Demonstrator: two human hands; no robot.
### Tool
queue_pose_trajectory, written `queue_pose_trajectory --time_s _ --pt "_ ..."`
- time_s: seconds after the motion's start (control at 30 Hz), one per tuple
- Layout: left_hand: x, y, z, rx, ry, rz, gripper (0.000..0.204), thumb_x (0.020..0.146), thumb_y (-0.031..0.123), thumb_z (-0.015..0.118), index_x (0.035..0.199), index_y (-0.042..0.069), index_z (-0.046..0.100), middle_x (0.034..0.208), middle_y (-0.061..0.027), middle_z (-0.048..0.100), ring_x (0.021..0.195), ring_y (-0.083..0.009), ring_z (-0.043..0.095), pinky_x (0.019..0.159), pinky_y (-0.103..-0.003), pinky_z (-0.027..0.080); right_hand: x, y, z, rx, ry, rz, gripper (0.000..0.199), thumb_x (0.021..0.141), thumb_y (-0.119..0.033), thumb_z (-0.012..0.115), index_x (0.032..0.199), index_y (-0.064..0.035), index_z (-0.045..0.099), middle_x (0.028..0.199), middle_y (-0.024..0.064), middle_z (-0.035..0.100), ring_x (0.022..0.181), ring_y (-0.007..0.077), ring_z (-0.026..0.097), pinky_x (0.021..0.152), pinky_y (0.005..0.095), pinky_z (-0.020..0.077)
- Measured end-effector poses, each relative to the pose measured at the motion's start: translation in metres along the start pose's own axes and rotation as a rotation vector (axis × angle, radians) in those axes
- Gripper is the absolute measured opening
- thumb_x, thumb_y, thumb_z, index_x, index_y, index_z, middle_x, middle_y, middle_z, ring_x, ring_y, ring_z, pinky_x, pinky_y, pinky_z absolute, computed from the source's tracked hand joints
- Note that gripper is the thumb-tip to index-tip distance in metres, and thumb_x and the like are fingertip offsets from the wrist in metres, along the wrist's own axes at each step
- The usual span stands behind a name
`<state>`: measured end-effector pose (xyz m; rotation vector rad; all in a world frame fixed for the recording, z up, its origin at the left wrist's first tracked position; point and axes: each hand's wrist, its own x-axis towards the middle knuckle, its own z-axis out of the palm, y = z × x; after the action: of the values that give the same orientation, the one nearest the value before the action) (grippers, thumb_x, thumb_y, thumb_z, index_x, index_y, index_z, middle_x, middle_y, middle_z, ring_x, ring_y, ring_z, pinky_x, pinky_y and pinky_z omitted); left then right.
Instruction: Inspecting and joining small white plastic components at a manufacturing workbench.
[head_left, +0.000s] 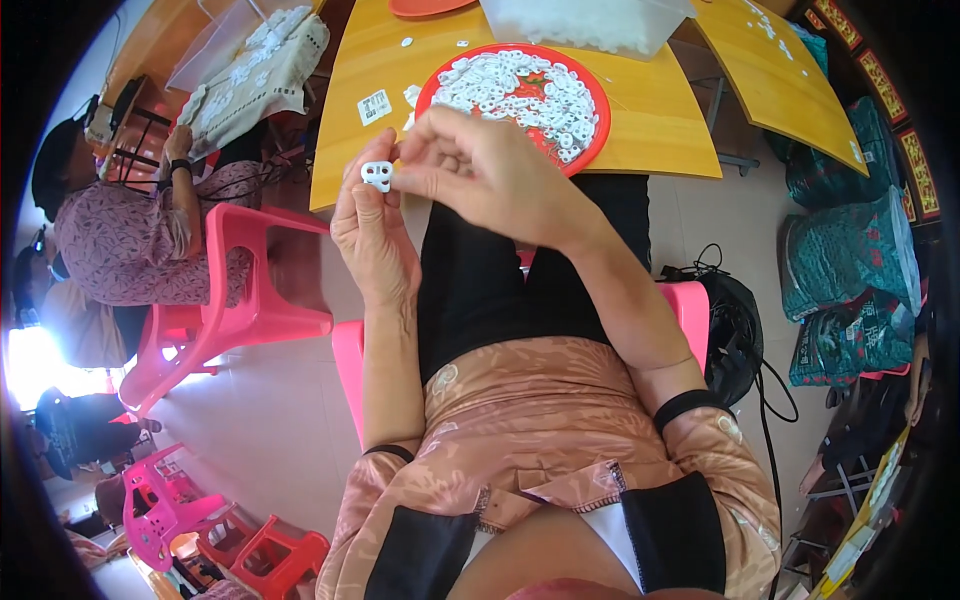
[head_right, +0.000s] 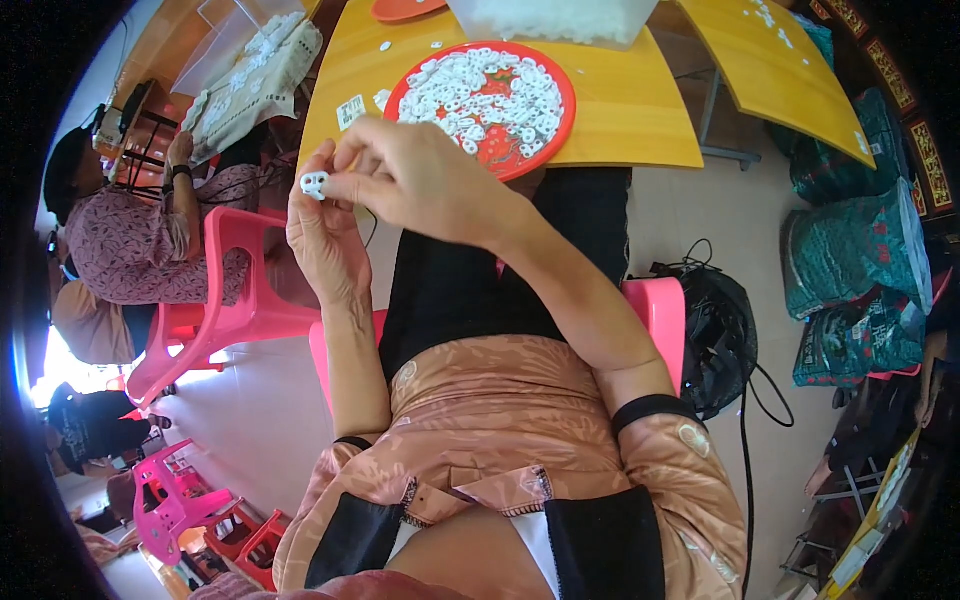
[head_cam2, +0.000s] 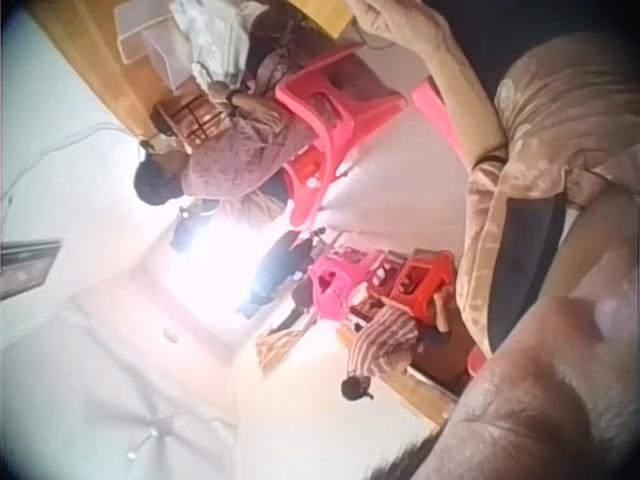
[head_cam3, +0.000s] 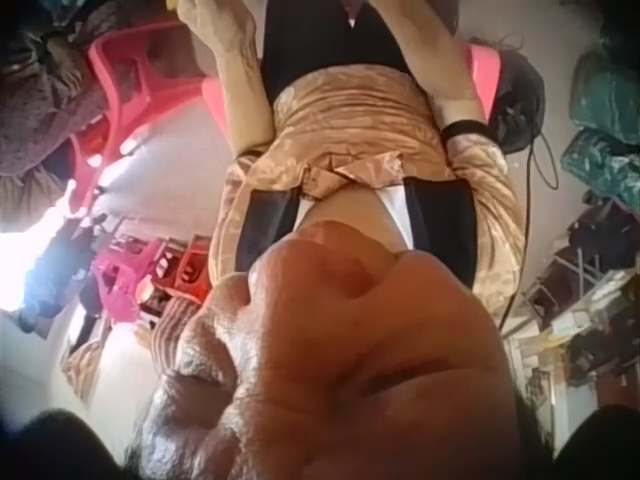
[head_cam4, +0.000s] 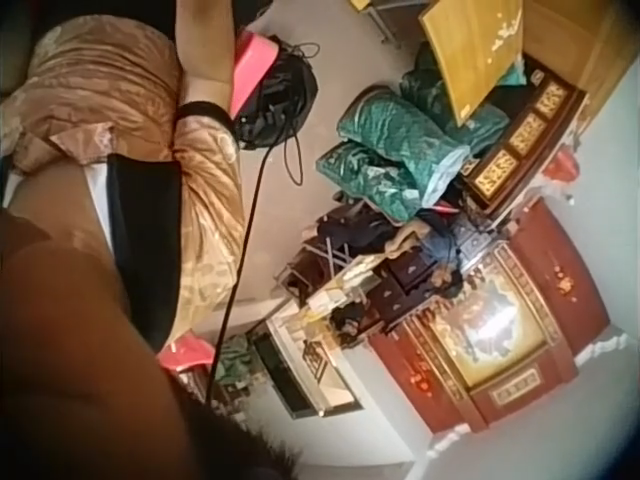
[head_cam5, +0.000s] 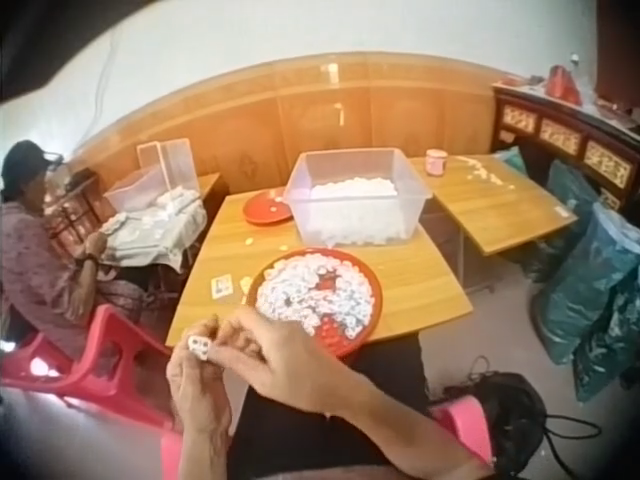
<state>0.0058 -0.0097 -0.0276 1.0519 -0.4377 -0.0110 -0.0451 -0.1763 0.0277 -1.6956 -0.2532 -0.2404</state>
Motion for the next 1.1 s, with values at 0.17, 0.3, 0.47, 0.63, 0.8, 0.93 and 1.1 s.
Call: queue_pose_trajectory --time_s 0.17,0.3,0.47,0.63,0.8,0.93,1.1 --pt "-0.006 -0.001 0.009 -0.017 0.017 0.017 0.047 0.106 0.034 0.061 0.129 -0.006 0.065 0.140 -0.0177 0.059 0.129 -0.0262 0.058 0.111 -0.041 0.047 -0.008 -0.001 0.011 -0.144 0.028 -0.191 0.024 0.099 -0.019 0.070 0.103 0.0000 0.057 0.088 0.0178 0.066 0.080 0.0362 0.067 0.071 0.0405 0.0531" --pt "-0.013 -0.004 0.016 -0.062 -0.006 0.020 0.048 0.105 0.035 0.061 0.130 -0.006 0.064 0.139 -0.0186 0.061 0.127 -0.0271 0.060 0.111 -0.041 0.047 -0.013 0.004 0.012 -0.301 0.121 -0.407 0.024 0.097 -0.018 0.071 0.105 -0.0004 0.056 0.090 0.0164 0.066 0.082 0.0371 0.067 0.070 0.0425 0.0534" --pt "-0.024 -0.006 0.029 -0.216 0.030 -0.011 0.053 0.105 0.041 0.060 0.131 -0.005 0.061 0.136 -0.0228 0.062 0.124 -0.0317 0.063 0.109 -0.045 0.050 -0.019 0.016 0.019 -0.470 0.152 -0.472 0.024 0.091 -0.014 0.074 0.102 -0.0008 0.058 0.087 0.0148 0.065 0.079 0.0346 0.068 0.066 0.0417 0.0537" --pt "-0.032 -0.005 0.035 -0.280 -0.024 0.007 0.053 0.106 0.044 0.057 0.129 -0.004 0.061 0.135 -0.0232 0.063 0.124 -0.0351 0.063 0.109 -0.048 0.049 -0.018 0.024 0.025 -0.544 0.295 -0.665 0.025 0.082 -0.016 0.075 0.099 -0.0025 0.062 0.066 0.0079 0.059 0.058 0.0225 0.065 0.047 0.0344 0.0491" --pt "-0.037 -0.003 0.041 -0.231 0.042 -0.016 0.055 0.107 0.048 0.052 0.127 -0.003 0.060 0.134 -0.0231 0.063 0.123 -0.0354 0.063 0.112 -0.048 0.047 -0.020 0.029 0.030 -0.574 0.316 -0.667 0.024 0.080 -0.014 0.074 0.097 -0.0026 0.062 0.065 0.0066 0.059 0.055 0.0207 0.064 0.046 0.0330 0.0477" --pt "-0.037 -0.001 0.041 -0.227 0.020 0.000 0.052 0.109 0.045 0.051 0.126 -0.004 0.060 0.133 -0.0229 0.064 0.122 -0.0338 0.063 0.112 -0.047 0.046 -0.018 0.032 0.033 -0.526 0.336 -0.695 0.024 0.081 -0.015 0.075 0.097 -0.0021 0.061 0.066 0.0062 0.060 0.054 0.0204 0.063 0.045 0.0330 0.0476" --pt "-0.038 0.002 0.040 -0.220 0.052 -0.057 0.046 0.110 0.039 0.049 0.123 -0.004 0.062 0.128 -0.0231 0.066 0.119 -0.0307 0.064 0.110 -0.043 0.046 -0.020 0.037 0.039 -0.550 0.341 -0.653 0.023 0.085 -0.015 0.073 0.097 -0.0009 0.061 0.073 0.0076 0.066 0.055 0.0207 0.064 0.046 0.0328 0.0490"
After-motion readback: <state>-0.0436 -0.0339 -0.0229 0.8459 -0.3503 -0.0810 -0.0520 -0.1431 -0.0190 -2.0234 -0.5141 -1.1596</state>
